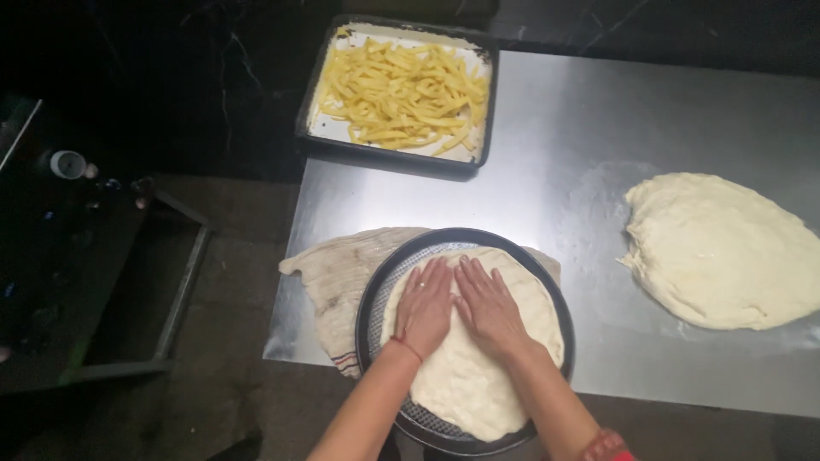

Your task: Stretching pizza dough onto a metal screen and applying oil to prepare it for baking.

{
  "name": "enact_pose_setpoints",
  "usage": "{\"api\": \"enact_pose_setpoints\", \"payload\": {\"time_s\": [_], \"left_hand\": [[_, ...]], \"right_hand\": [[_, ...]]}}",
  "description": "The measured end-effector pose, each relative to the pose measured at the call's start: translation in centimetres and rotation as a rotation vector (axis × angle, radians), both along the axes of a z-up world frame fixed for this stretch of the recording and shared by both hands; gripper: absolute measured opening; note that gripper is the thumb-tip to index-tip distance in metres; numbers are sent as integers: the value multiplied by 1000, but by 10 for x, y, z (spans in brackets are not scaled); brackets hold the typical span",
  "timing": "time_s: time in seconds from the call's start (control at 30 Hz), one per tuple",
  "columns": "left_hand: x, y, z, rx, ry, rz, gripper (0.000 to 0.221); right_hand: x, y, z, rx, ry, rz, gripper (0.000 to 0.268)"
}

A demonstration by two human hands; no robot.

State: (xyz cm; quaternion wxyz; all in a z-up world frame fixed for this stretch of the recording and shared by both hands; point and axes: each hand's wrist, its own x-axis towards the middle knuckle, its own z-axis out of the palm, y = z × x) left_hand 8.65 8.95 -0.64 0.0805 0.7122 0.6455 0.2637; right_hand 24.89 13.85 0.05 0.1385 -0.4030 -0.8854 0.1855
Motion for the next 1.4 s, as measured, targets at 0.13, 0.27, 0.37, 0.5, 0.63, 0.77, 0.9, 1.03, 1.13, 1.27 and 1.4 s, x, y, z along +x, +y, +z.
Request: {"api": "enact_pose_setpoints", "payload": {"time_s": [0.13,0.27,0.37,0.5,0.63,0.77,0.9,1.03,1.13,1.27,1.4], "left_hand": [[-6,13,-9,-100,25,-31,48],[-14,26,-11,18,-23,-37,52],[-14,42,16,-35,-136,60,31],[-16,40,-29,181,-132,13,37],[-14,23,1,39,-264,107,29],[0,6,20,-70,-89,78,56],[2,-5,-1,-119,-146,156,68],[-26,-14,5,-37,-212,210,51],[-65,-42,38,31,-305,331,43],[-92,-103,30,-257,-181,442,44],[-89,-59,-21,-229,-9,482,34]], "right_hand": [[-11,18,10,-7,-183,-3,53],[-18,29,6,41,-66,9,56],[-15,40,30,-237,-54,-125,44],[4,32,-2,-165,-59,-134,47],[25,40,19,-347,381,-172,41],[39,22,2,-164,229,-200,36],[38,19,17,-261,387,-407,37],[43,13,47,-422,511,-543,37],[72,35,42,-381,566,-692,35],[110,31,11,-69,111,-663,31],[123,-13,36,-237,-108,-713,31]]}}
